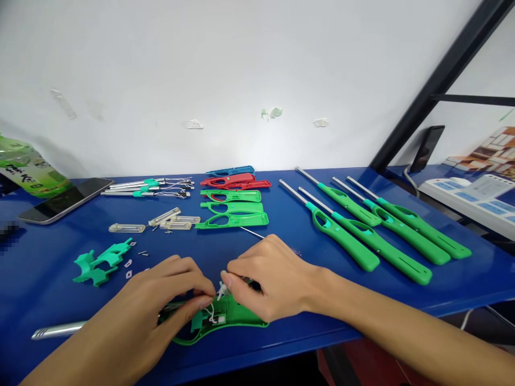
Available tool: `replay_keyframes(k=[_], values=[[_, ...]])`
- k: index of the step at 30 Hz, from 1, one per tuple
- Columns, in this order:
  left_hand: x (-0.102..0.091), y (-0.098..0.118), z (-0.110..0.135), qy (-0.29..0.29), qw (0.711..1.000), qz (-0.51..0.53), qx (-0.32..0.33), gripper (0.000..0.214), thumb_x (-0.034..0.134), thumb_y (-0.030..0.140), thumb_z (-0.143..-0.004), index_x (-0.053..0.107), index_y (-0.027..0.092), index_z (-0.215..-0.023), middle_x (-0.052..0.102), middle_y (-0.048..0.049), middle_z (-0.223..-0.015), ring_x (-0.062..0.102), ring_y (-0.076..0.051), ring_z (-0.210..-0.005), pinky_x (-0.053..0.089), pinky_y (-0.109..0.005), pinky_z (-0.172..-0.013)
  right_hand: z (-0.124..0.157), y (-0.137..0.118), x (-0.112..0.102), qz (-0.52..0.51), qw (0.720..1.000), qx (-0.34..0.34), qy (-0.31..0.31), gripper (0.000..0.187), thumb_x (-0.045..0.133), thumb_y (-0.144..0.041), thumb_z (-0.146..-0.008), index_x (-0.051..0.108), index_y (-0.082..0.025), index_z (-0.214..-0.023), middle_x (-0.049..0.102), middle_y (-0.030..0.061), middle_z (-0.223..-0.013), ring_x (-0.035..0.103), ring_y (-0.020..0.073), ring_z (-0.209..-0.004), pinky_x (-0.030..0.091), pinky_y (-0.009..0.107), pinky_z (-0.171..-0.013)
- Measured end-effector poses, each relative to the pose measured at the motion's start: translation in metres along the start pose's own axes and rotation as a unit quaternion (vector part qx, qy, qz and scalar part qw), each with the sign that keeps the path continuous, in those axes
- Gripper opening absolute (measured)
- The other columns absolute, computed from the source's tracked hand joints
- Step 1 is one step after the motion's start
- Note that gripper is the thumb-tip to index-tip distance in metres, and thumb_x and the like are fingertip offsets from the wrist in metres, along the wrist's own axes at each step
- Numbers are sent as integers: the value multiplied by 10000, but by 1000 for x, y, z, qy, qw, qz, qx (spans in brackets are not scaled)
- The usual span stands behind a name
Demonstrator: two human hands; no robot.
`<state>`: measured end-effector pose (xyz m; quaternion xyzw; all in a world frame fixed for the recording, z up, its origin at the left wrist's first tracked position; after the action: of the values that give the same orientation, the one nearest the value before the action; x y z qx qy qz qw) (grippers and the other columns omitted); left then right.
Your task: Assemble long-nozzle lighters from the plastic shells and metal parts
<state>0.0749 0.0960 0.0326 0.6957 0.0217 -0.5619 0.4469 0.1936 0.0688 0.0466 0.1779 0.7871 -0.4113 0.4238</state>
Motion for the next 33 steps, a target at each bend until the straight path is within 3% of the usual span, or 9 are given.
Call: replay_keyframes(k=[33], values=[[-3,-1,3,24,1000,13,8,239,477,257,-1067,662,281,-919,674,37,-941,642,-169,-875,438,-321,-764,0,-2,-1,30,999,-22,15,376,499,-225,-1019,313,-228,-692,322,-81,-591,254,96,-522,212,302,-540]])
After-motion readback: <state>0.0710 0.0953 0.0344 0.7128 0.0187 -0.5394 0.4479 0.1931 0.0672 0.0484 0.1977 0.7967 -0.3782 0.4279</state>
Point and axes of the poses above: each hand's wrist, its own z-axis away from the middle knuckle, its own x-axis out of the palm, y = z × x, the point moved 9 cm from there along -z, towards the middle knuckle
